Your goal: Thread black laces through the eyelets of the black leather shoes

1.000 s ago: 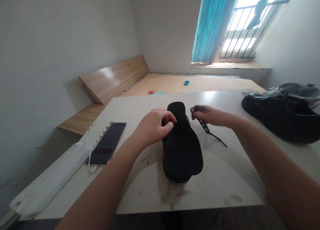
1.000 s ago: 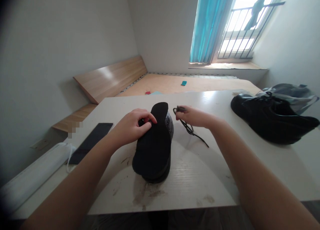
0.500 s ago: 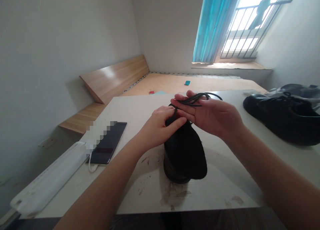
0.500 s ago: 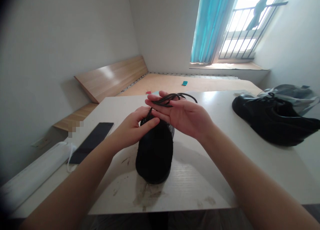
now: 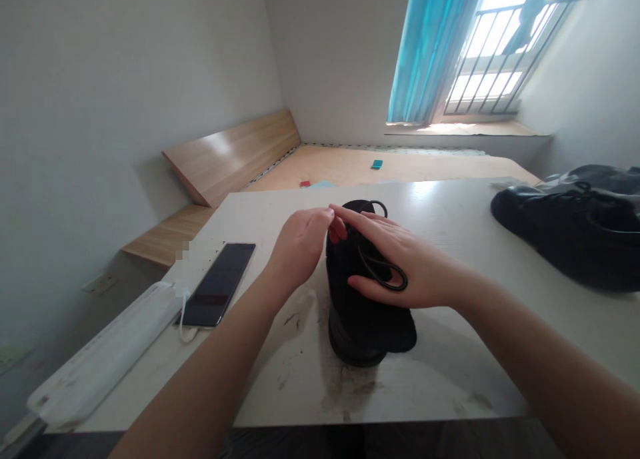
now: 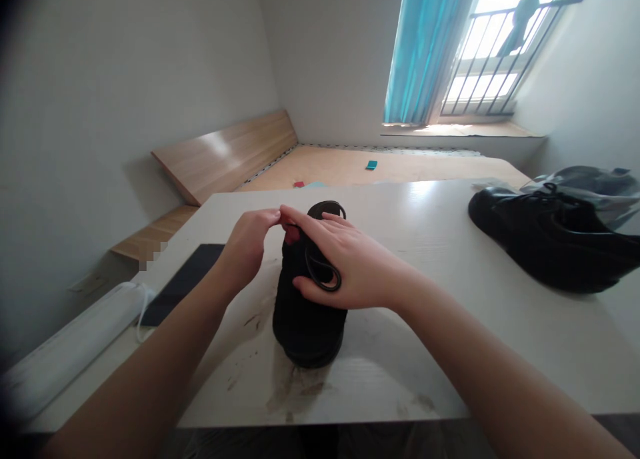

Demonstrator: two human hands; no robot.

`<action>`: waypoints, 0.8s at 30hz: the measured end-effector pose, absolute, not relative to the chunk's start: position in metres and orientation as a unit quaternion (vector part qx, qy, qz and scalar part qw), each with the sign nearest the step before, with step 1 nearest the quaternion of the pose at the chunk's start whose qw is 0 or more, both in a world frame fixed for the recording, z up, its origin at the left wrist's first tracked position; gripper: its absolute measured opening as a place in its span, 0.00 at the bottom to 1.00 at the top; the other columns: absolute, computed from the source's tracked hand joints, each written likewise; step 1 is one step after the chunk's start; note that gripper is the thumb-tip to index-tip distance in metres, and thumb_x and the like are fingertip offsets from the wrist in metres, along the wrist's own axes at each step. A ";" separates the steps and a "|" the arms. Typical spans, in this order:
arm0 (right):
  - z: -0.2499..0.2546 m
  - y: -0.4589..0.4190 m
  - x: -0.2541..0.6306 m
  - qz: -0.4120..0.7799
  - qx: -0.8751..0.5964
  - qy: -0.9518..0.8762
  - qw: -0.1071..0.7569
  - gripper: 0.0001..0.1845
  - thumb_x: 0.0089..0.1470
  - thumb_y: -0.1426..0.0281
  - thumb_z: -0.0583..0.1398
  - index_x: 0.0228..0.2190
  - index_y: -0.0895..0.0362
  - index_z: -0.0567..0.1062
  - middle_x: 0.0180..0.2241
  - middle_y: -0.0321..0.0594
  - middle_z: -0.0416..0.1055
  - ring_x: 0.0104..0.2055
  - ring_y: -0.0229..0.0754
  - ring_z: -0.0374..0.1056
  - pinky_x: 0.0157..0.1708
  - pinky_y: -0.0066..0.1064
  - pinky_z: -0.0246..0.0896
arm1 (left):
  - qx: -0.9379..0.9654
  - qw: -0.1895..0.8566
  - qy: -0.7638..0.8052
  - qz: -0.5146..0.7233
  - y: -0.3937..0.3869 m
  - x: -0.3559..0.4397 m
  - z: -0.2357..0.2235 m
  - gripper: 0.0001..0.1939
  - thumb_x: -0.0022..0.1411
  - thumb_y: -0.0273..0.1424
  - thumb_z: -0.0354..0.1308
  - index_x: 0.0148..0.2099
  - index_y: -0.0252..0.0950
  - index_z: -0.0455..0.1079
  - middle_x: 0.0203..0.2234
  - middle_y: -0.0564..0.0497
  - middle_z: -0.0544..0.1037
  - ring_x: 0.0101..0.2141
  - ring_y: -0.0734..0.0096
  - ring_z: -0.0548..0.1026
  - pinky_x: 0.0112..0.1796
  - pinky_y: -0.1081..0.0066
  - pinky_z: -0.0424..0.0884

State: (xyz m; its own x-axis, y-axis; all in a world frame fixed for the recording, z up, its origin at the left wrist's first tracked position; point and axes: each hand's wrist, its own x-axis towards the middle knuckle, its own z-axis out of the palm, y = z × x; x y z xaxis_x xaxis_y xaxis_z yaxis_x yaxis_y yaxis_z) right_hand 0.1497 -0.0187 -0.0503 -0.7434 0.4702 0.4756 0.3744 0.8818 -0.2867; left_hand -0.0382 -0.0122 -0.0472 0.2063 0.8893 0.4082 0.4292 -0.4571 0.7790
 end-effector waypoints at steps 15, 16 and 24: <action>-0.037 -0.009 0.170 0.202 -0.354 -0.847 0.342 0.27 0.60 0.61 0.57 0.59 0.51 0.62 0.51 0.45 0.73 0.48 0.47 0.73 0.48 0.43 0.67 | 0.769 0.131 0.506 0.368 -0.014 -0.037 -0.048 0.08 0.60 0.34 0.54 0.35 0.37 0.73 0.26 0.56 0.78 0.29 0.69 0.73 0.41 0.66 0.66; -0.040 -0.007 0.167 0.134 -0.388 -0.838 0.360 0.21 0.59 0.63 0.57 0.54 0.54 0.68 0.46 0.44 0.75 0.45 0.47 0.73 0.47 0.43 0.66 | 0.776 0.114 0.506 0.358 -0.014 -0.037 -0.048 0.07 0.59 0.33 0.55 0.35 0.37 0.74 0.26 0.55 0.78 0.30 0.68 0.73 0.43 0.64 0.65; -0.049 0.001 0.159 0.100 -0.386 -0.854 0.334 0.12 0.60 0.69 0.54 0.37 0.55 0.78 0.36 0.39 0.77 0.39 0.43 0.72 0.40 0.37 0.64 | 0.835 0.029 0.485 0.259 -0.009 -0.038 -0.057 0.09 0.60 0.36 0.57 0.35 0.41 0.77 0.36 0.52 0.79 0.43 0.59 0.72 0.50 0.57 0.61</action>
State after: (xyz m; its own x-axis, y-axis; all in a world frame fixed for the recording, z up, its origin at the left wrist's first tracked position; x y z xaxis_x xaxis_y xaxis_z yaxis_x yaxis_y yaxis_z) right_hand 0.1593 0.0010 -0.0487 -0.4792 0.7262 0.4931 0.5929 0.6820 -0.4282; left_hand -0.0382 -0.0094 -0.0568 0.3948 0.8253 0.4037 0.7951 -0.5270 0.2999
